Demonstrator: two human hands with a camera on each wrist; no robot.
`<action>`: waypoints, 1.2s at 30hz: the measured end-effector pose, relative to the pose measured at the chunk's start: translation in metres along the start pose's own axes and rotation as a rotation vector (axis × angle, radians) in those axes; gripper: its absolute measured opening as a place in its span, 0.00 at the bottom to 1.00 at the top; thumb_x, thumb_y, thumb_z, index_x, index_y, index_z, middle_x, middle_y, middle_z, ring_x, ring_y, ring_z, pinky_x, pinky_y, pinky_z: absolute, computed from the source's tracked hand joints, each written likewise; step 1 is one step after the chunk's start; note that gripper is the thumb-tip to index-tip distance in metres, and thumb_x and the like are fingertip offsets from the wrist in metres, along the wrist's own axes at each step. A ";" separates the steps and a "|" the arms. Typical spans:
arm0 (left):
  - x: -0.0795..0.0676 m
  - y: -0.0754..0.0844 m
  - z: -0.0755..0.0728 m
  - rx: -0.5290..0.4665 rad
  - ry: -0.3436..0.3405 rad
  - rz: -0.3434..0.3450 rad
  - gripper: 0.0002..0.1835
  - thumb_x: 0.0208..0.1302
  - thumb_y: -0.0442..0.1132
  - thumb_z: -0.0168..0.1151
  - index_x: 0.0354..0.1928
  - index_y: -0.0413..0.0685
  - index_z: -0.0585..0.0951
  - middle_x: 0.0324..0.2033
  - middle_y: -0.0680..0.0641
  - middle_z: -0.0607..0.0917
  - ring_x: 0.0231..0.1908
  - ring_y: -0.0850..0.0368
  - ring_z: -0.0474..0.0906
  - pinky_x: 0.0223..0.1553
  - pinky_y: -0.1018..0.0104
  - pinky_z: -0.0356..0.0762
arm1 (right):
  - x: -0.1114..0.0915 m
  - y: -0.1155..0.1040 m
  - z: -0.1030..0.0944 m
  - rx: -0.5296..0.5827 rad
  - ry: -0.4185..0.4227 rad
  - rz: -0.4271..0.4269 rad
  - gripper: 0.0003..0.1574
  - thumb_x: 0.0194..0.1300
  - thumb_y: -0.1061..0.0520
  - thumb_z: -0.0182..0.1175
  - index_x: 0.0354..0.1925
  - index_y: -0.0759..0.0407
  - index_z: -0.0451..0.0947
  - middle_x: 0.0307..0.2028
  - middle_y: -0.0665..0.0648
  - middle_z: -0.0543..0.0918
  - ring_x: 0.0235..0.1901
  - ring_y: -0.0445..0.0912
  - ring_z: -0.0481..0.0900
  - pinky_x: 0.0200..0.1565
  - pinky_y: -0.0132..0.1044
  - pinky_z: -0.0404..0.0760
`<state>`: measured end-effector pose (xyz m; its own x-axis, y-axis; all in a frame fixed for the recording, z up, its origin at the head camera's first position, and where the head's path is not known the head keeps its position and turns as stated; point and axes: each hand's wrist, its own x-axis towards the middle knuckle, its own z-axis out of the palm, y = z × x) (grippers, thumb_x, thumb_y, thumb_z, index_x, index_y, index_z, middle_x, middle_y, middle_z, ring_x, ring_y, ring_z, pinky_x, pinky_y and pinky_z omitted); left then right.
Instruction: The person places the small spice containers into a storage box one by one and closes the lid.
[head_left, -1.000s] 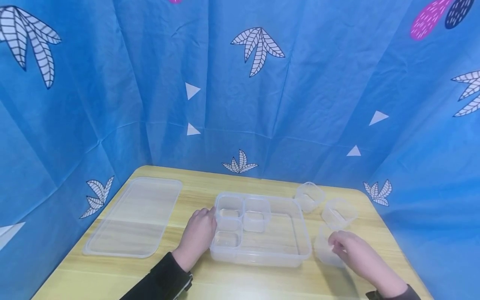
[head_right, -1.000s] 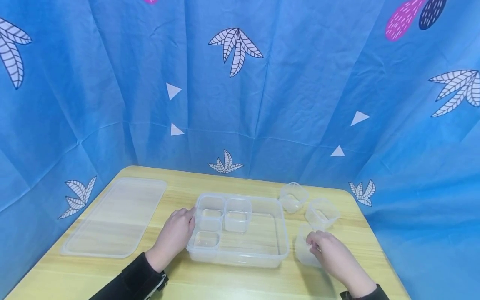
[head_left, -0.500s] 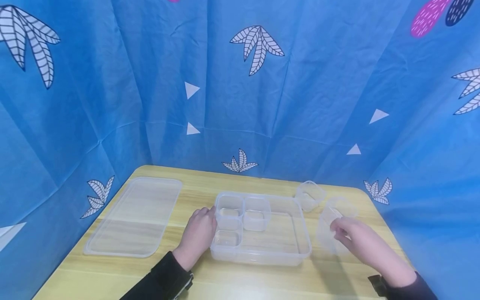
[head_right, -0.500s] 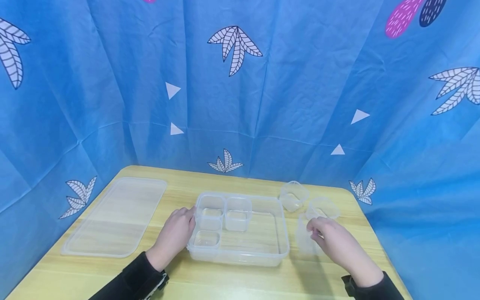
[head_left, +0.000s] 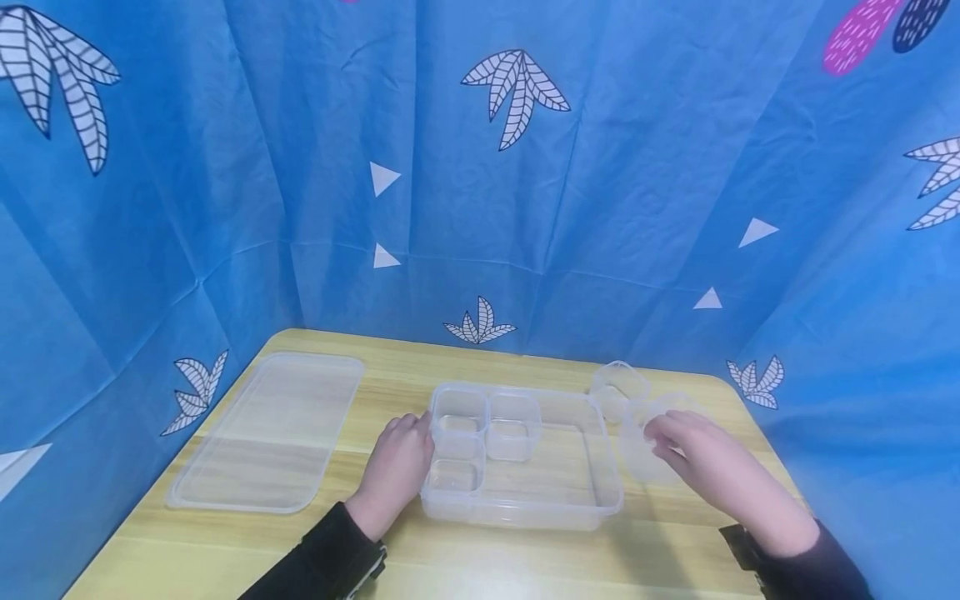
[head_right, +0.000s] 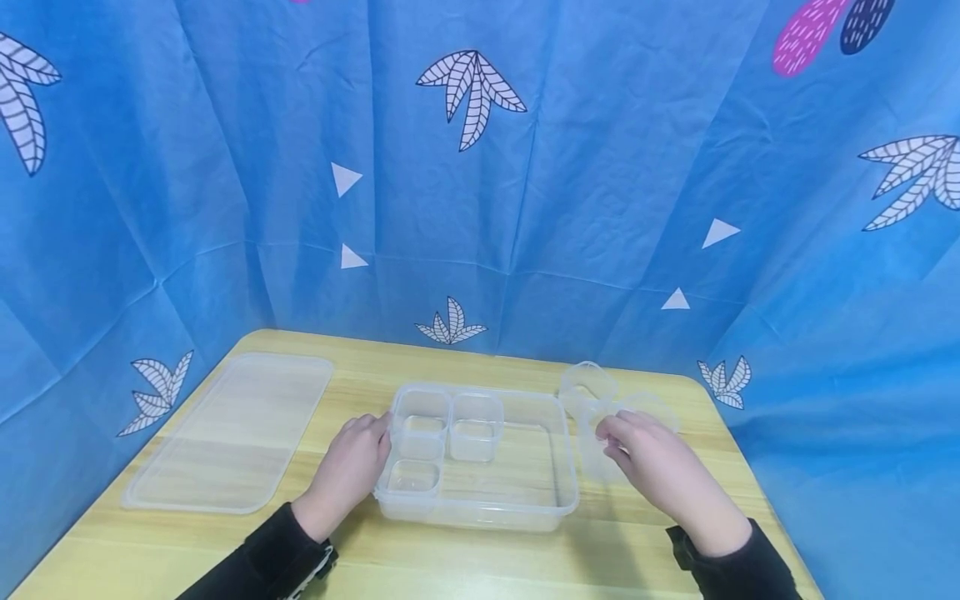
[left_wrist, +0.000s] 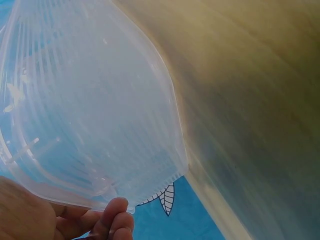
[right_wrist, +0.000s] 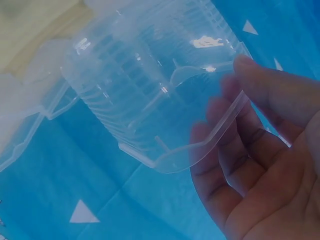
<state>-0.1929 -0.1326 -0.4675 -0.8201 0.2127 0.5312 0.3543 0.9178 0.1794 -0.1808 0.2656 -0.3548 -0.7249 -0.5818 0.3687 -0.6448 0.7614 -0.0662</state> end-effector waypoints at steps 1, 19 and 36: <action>0.000 0.000 0.000 0.001 0.001 0.001 0.15 0.64 0.29 0.62 0.50 0.25 0.82 0.29 0.40 0.83 0.29 0.50 0.78 0.33 0.61 0.79 | 0.002 -0.001 0.000 -0.006 0.002 -0.003 0.18 0.51 0.70 0.72 0.38 0.54 0.82 0.35 0.46 0.83 0.37 0.46 0.82 0.41 0.44 0.83; 0.000 0.000 0.001 -0.011 0.012 0.002 0.15 0.63 0.28 0.62 0.50 0.24 0.82 0.28 0.40 0.83 0.27 0.51 0.76 0.30 0.63 0.78 | 0.036 -0.025 0.013 -0.021 0.049 -0.083 0.17 0.51 0.71 0.73 0.38 0.57 0.82 0.35 0.50 0.83 0.39 0.48 0.82 0.43 0.45 0.83; 0.001 0.001 0.002 -0.038 0.006 -0.028 0.15 0.64 0.28 0.61 0.50 0.25 0.82 0.29 0.39 0.83 0.27 0.51 0.77 0.31 0.62 0.79 | 0.054 -0.032 0.047 -0.013 0.023 -0.122 0.15 0.53 0.69 0.73 0.38 0.57 0.81 0.35 0.51 0.82 0.38 0.47 0.81 0.41 0.41 0.83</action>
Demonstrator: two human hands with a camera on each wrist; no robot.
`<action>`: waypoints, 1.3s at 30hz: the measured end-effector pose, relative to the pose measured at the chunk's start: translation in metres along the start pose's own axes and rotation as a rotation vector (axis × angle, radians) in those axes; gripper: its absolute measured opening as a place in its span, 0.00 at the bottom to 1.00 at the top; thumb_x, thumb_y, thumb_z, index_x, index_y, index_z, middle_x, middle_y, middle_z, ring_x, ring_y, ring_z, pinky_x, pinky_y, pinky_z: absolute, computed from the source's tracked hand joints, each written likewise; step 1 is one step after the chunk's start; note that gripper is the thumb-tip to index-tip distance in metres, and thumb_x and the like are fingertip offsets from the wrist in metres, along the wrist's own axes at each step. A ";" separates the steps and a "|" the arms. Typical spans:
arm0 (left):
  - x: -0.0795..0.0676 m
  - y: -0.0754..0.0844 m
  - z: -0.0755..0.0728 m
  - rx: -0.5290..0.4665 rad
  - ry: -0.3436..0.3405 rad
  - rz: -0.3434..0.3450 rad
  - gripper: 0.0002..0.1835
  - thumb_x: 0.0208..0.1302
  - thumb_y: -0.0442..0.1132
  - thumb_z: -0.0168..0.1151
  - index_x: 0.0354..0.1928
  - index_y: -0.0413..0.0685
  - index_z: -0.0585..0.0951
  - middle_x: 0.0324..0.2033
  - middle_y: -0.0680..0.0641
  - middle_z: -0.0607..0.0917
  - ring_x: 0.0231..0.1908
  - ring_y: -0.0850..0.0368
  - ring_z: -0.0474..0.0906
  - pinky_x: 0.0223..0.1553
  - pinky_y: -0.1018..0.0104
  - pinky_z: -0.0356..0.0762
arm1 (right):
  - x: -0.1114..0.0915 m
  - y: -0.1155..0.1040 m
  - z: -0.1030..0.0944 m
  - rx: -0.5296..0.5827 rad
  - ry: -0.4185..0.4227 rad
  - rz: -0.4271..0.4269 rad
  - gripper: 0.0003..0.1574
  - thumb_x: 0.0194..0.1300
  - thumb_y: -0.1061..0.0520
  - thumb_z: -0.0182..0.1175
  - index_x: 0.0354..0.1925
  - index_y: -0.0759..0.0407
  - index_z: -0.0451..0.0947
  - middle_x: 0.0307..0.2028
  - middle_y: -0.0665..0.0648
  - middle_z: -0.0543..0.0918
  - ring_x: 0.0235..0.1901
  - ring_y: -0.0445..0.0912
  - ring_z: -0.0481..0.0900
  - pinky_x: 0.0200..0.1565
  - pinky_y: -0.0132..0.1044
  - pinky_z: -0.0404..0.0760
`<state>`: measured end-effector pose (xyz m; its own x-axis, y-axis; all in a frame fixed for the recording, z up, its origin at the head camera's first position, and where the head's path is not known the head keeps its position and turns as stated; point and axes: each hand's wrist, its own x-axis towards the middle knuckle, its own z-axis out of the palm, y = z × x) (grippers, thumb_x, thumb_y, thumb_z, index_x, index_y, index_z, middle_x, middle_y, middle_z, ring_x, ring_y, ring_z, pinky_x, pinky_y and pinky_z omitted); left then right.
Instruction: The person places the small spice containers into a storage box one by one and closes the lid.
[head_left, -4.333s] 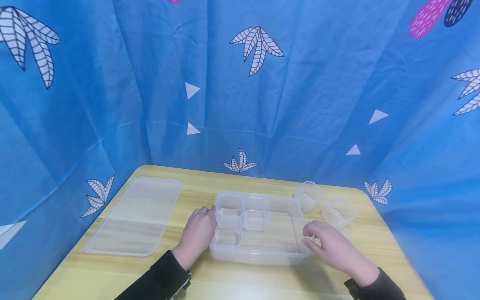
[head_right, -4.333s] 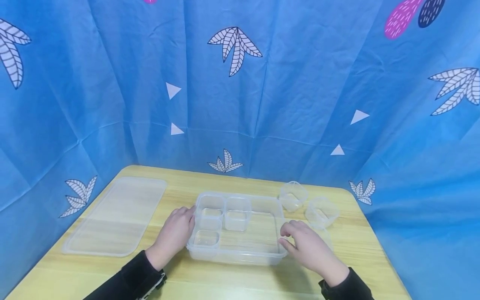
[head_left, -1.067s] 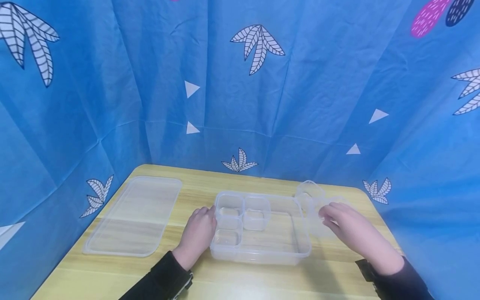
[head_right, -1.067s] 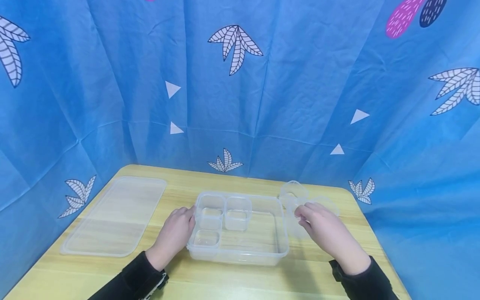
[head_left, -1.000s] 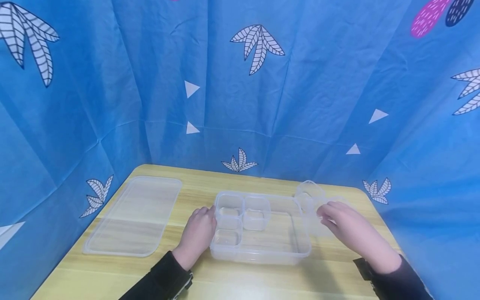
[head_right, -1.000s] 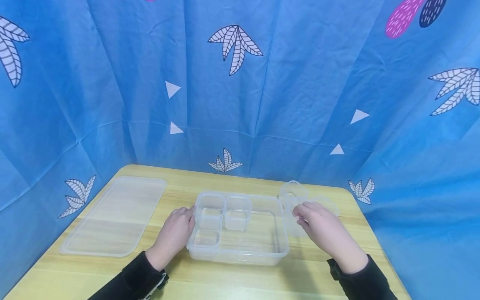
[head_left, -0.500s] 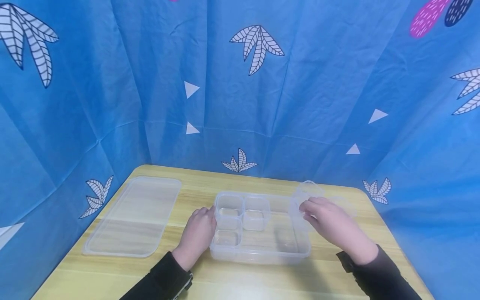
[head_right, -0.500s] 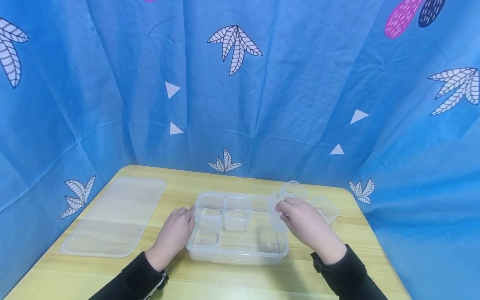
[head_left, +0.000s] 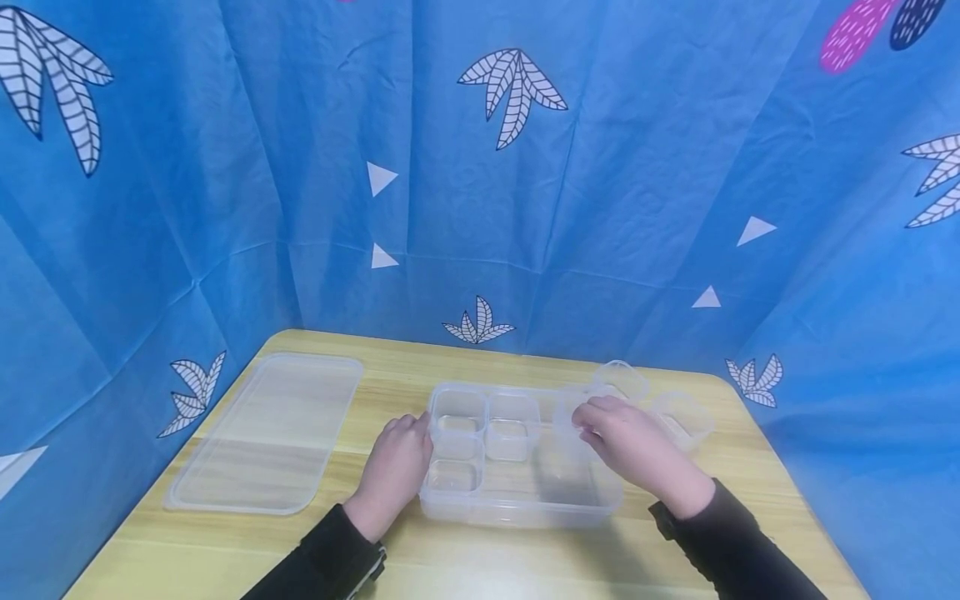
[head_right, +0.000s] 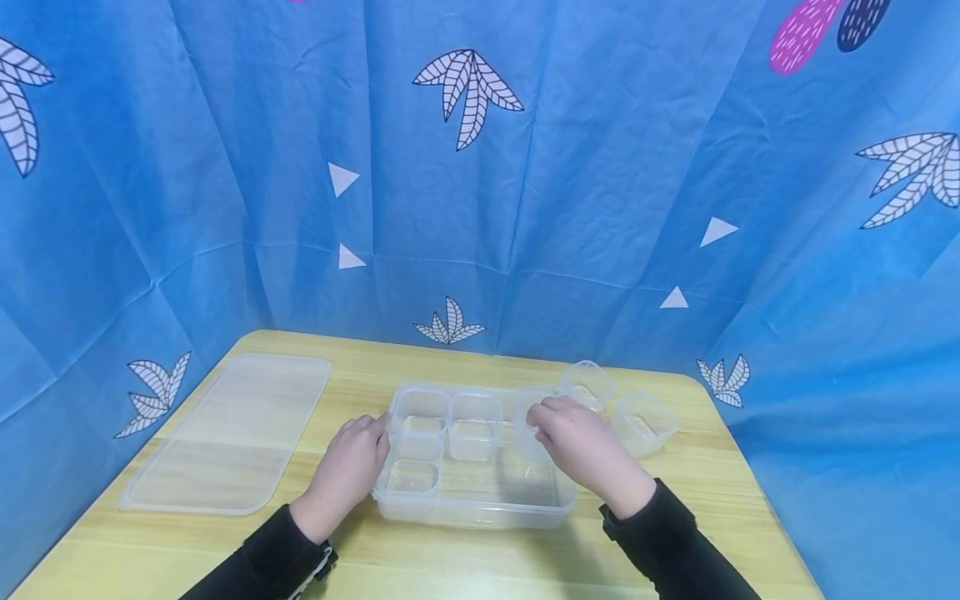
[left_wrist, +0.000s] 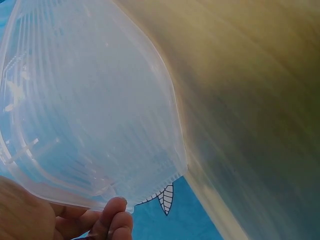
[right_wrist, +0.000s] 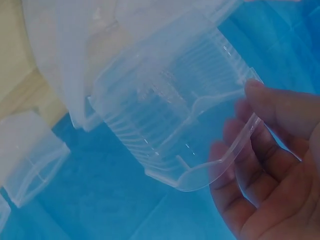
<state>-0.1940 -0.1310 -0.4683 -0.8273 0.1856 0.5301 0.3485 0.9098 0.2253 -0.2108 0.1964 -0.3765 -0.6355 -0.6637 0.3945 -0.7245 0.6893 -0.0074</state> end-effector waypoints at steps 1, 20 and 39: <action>0.000 0.000 0.000 0.000 -0.001 -0.001 0.15 0.64 0.28 0.61 0.50 0.24 0.82 0.29 0.39 0.83 0.27 0.51 0.77 0.31 0.62 0.79 | 0.000 0.000 0.002 0.004 0.000 0.000 0.15 0.53 0.69 0.73 0.37 0.57 0.81 0.35 0.51 0.82 0.38 0.47 0.81 0.41 0.41 0.83; 0.001 0.001 -0.001 -0.010 -0.020 -0.017 0.16 0.65 0.28 0.61 0.51 0.24 0.81 0.30 0.39 0.83 0.29 0.50 0.77 0.33 0.60 0.80 | 0.000 0.000 0.034 0.035 -0.033 0.013 0.12 0.56 0.70 0.69 0.34 0.57 0.78 0.31 0.50 0.80 0.35 0.47 0.79 0.39 0.41 0.81; 0.001 0.001 -0.001 -0.015 -0.013 -0.009 0.15 0.65 0.28 0.61 0.51 0.24 0.81 0.30 0.39 0.83 0.29 0.49 0.77 0.33 0.60 0.80 | -0.007 0.000 0.058 0.070 -0.066 0.011 0.15 0.53 0.70 0.71 0.32 0.55 0.77 0.29 0.48 0.77 0.31 0.44 0.77 0.34 0.39 0.80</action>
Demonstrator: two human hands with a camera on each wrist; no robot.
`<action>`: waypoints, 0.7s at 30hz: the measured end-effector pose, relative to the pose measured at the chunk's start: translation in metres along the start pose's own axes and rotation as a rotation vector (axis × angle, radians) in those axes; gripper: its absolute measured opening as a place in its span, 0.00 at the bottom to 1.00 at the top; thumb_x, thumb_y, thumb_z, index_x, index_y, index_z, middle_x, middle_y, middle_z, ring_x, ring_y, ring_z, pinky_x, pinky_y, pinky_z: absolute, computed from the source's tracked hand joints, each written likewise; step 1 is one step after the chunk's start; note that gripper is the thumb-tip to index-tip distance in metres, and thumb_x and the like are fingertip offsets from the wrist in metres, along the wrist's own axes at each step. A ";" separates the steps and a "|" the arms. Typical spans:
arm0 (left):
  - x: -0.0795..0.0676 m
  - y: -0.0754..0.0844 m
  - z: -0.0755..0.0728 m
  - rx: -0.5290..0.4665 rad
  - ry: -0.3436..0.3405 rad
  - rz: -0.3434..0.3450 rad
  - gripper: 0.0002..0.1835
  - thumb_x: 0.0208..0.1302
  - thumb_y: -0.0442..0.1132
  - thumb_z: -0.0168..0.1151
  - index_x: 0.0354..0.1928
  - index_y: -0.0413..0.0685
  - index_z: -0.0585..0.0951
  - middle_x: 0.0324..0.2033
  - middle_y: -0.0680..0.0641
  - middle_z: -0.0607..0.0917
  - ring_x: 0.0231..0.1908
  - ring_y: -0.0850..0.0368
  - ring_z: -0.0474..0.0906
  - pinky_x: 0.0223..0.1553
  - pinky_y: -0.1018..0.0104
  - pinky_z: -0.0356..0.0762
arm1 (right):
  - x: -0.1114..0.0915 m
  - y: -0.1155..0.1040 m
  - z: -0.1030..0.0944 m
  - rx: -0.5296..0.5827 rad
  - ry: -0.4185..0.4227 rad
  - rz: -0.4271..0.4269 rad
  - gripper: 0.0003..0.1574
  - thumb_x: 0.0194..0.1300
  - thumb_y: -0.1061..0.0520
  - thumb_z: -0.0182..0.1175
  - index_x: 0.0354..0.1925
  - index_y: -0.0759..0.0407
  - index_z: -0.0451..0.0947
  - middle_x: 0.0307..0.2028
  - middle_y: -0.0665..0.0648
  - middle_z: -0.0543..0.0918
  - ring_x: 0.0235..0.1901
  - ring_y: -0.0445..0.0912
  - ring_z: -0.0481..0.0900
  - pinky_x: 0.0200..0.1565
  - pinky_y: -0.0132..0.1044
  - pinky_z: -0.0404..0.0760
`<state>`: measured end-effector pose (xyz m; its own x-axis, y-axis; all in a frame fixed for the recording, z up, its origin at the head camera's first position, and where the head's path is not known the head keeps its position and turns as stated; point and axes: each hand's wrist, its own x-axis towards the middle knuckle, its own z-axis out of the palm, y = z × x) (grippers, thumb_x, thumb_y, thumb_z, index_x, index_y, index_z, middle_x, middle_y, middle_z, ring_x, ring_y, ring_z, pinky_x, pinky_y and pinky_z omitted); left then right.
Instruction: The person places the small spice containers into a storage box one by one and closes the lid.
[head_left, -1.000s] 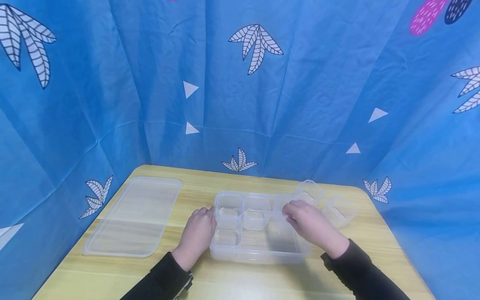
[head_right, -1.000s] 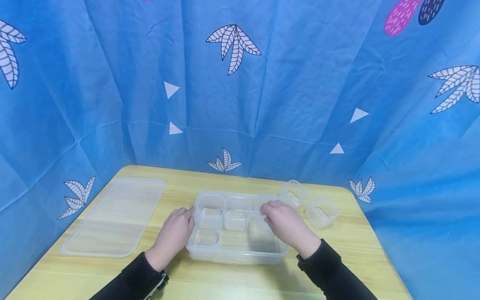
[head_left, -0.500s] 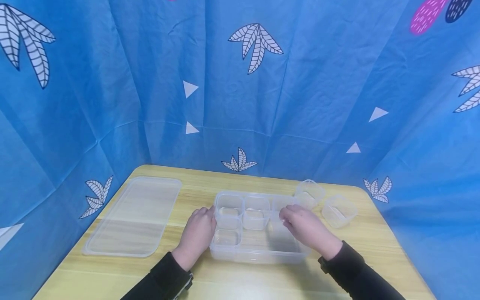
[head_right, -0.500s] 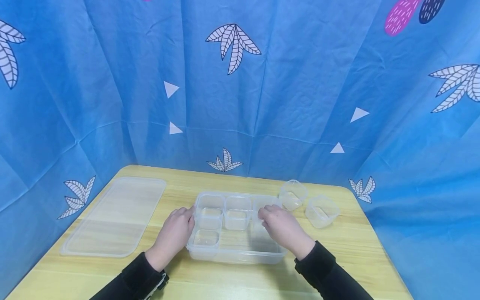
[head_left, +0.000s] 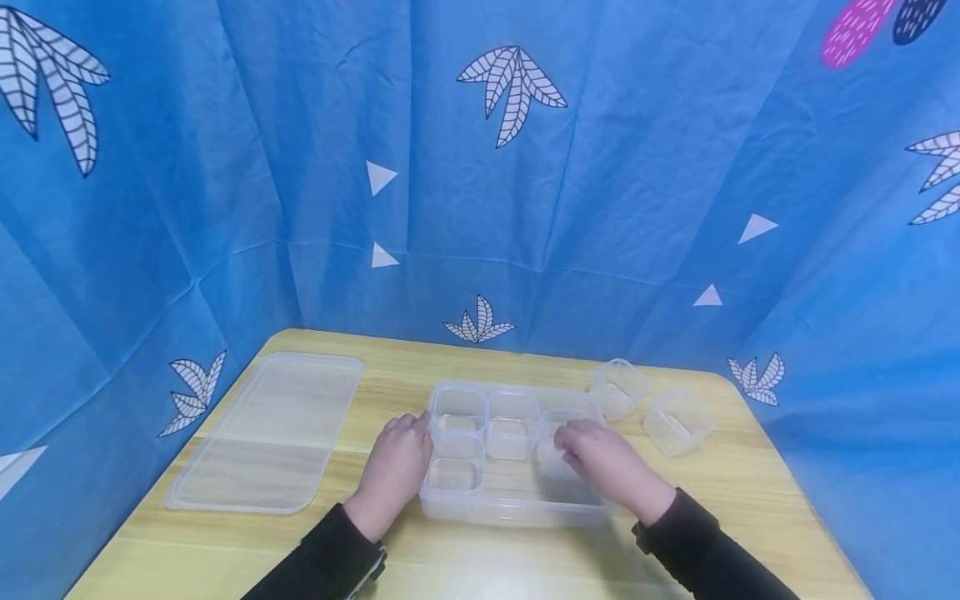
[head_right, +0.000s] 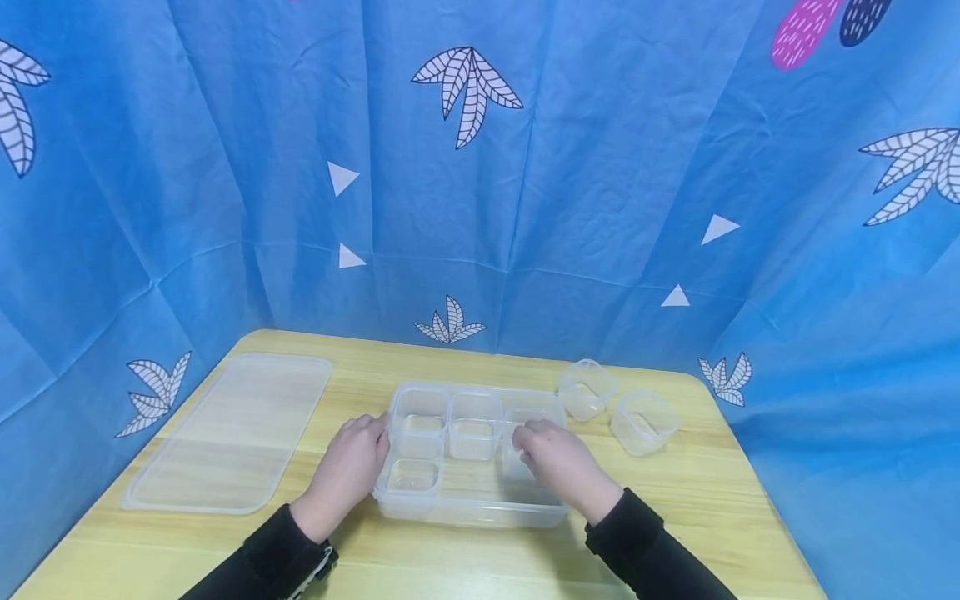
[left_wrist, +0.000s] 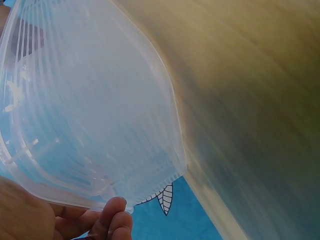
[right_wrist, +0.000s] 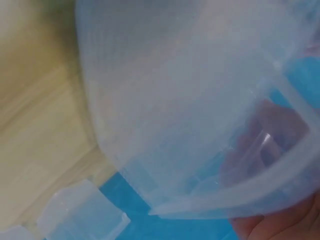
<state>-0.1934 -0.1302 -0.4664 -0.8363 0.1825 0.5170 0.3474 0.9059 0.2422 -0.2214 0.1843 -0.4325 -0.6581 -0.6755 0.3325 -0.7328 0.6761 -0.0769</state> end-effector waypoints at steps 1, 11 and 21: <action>0.000 0.000 0.000 0.001 -0.002 -0.001 0.16 0.65 0.29 0.61 0.51 0.24 0.81 0.30 0.39 0.83 0.29 0.50 0.77 0.32 0.60 0.80 | -0.001 0.000 0.001 0.003 -0.002 0.000 0.15 0.53 0.70 0.71 0.32 0.55 0.77 0.29 0.48 0.77 0.31 0.44 0.77 0.34 0.39 0.80; 0.000 -0.001 0.001 -0.004 -0.003 -0.007 0.16 0.65 0.29 0.61 0.51 0.25 0.81 0.29 0.40 0.83 0.28 0.50 0.77 0.32 0.60 0.79 | -0.005 0.000 0.011 0.027 -0.039 0.010 0.16 0.54 0.70 0.68 0.30 0.54 0.74 0.27 0.45 0.73 0.30 0.41 0.71 0.33 0.36 0.77; -0.001 -0.001 0.002 0.007 0.028 0.024 0.15 0.63 0.27 0.63 0.50 0.24 0.82 0.29 0.39 0.83 0.27 0.51 0.76 0.30 0.62 0.79 | -0.002 -0.002 0.010 0.026 -0.039 0.019 0.18 0.55 0.70 0.69 0.29 0.53 0.71 0.26 0.44 0.70 0.29 0.40 0.68 0.31 0.35 0.75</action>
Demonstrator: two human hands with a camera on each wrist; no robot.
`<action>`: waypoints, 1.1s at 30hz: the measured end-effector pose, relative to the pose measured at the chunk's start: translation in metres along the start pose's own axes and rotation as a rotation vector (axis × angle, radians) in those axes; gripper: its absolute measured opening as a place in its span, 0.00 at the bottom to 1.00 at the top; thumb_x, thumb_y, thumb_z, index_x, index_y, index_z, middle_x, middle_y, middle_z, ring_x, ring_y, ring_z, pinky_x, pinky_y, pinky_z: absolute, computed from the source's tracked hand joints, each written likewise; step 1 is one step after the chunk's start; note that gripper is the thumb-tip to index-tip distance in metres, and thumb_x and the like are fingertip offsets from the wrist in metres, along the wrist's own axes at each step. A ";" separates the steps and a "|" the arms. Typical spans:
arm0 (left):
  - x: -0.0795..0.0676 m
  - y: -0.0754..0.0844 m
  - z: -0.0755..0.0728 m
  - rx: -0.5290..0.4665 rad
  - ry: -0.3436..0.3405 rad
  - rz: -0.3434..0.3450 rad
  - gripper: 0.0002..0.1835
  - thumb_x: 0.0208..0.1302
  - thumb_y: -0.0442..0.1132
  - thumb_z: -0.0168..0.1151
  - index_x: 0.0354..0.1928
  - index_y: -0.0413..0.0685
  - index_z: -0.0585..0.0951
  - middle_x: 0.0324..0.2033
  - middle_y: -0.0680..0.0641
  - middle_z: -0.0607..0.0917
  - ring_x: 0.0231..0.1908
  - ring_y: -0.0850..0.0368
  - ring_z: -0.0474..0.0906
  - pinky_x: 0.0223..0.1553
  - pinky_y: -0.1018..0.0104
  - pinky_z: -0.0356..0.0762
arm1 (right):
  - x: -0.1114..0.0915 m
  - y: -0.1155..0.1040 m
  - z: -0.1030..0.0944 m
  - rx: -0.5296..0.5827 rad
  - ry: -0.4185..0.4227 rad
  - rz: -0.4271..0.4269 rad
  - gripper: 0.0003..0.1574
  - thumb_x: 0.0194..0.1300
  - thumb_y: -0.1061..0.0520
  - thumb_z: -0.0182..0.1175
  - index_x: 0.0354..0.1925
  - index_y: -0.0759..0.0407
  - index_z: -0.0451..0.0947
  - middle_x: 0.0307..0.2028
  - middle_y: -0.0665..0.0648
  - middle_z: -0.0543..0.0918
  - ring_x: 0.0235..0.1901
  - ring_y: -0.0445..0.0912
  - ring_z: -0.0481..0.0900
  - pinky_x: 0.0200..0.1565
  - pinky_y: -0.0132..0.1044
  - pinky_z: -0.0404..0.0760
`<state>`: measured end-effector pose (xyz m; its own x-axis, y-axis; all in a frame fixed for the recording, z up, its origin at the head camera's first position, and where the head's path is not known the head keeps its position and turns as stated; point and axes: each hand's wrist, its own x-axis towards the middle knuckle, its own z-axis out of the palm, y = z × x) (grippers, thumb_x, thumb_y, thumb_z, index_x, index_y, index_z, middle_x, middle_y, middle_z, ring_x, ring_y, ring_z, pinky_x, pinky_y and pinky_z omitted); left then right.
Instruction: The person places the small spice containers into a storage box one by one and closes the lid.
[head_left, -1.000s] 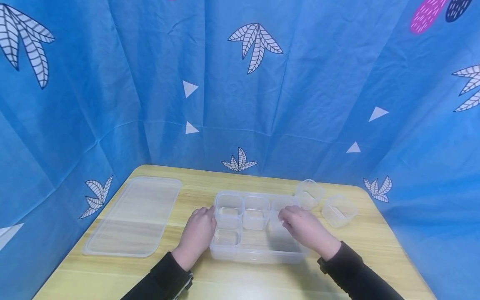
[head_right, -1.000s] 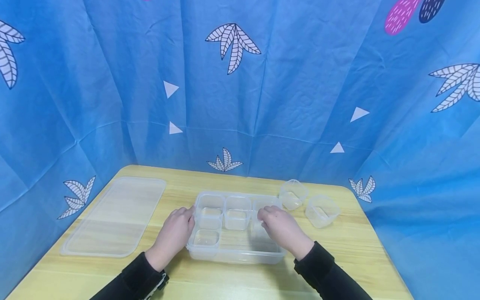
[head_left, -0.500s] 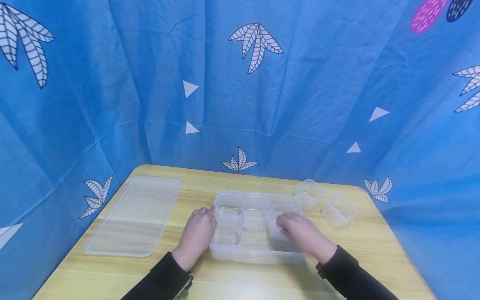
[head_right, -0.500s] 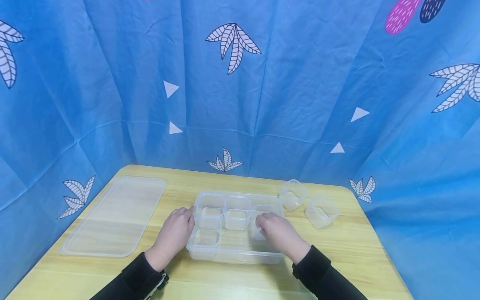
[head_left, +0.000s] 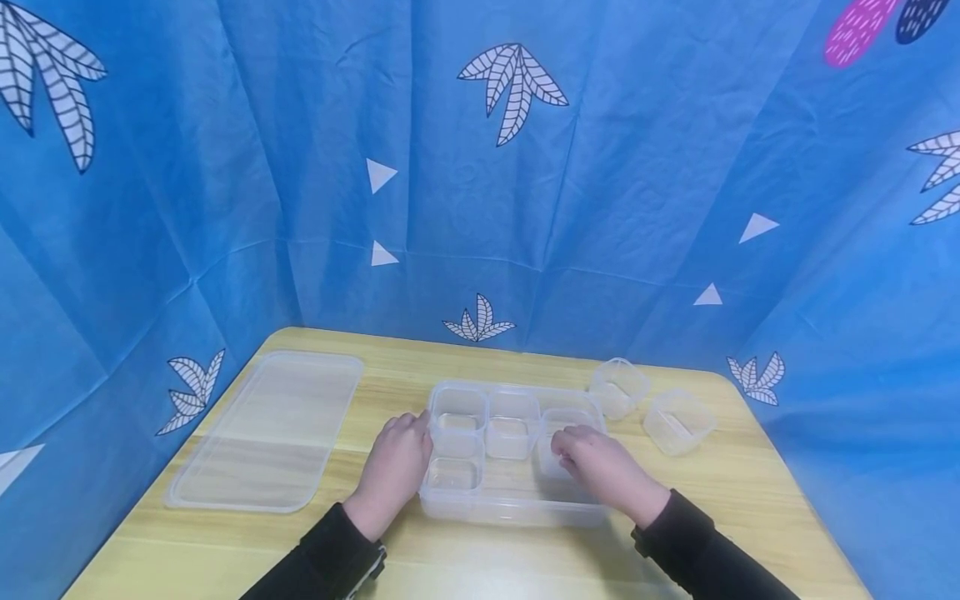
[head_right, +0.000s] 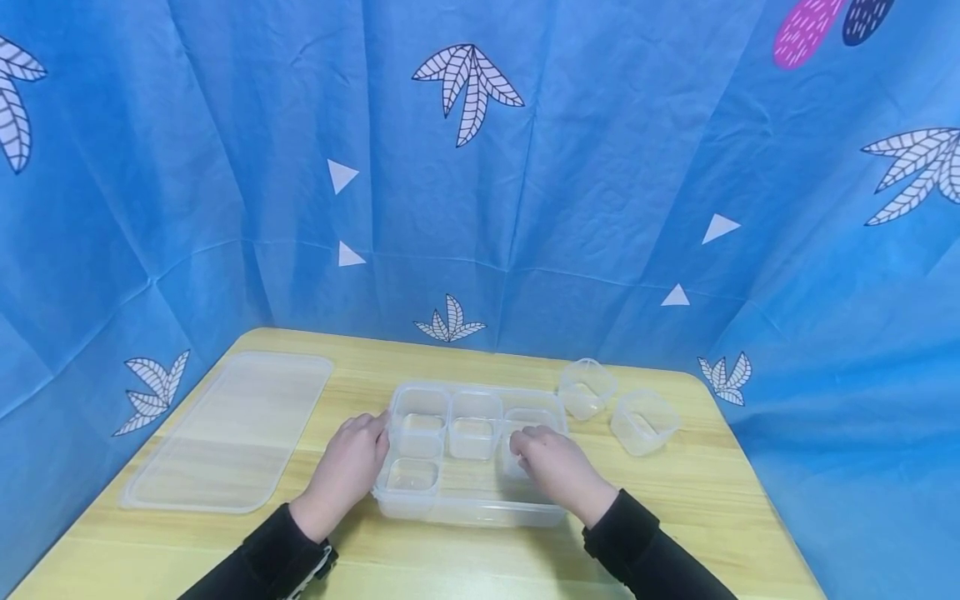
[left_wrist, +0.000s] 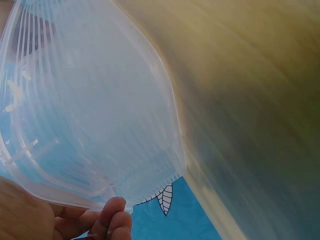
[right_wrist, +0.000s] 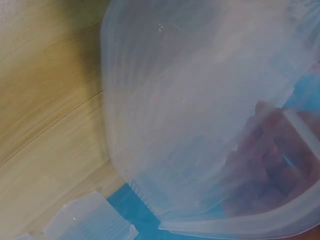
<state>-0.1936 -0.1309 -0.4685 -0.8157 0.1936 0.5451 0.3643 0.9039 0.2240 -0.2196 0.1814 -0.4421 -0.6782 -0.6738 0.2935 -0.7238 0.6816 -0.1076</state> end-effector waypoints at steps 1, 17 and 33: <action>0.000 0.000 0.000 -0.001 0.003 0.002 0.15 0.62 0.27 0.63 0.50 0.24 0.82 0.28 0.39 0.83 0.27 0.51 0.76 0.30 0.62 0.79 | 0.000 0.000 0.000 -0.001 0.003 -0.002 0.18 0.55 0.70 0.69 0.29 0.53 0.71 0.26 0.44 0.69 0.29 0.40 0.67 0.31 0.35 0.74; 0.000 -0.002 0.002 -0.025 -0.004 -0.013 0.15 0.66 0.29 0.60 0.51 0.24 0.81 0.29 0.40 0.82 0.28 0.51 0.76 0.31 0.61 0.79 | 0.007 0.008 0.000 0.013 0.006 -0.018 0.15 0.55 0.72 0.66 0.30 0.56 0.74 0.26 0.47 0.72 0.29 0.43 0.72 0.34 0.38 0.77; 0.000 -0.001 0.000 -0.060 -0.031 -0.046 0.16 0.65 0.29 0.61 0.52 0.25 0.81 0.28 0.42 0.82 0.27 0.54 0.73 0.30 0.63 0.77 | 0.014 0.013 0.001 -0.007 0.008 -0.010 0.15 0.55 0.71 0.67 0.30 0.56 0.73 0.25 0.47 0.73 0.29 0.45 0.74 0.33 0.39 0.78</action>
<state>-0.1939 -0.1315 -0.4687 -0.8457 0.1647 0.5076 0.3511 0.8880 0.2968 -0.2389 0.1805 -0.4400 -0.6698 -0.6785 0.3019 -0.7297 0.6768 -0.0979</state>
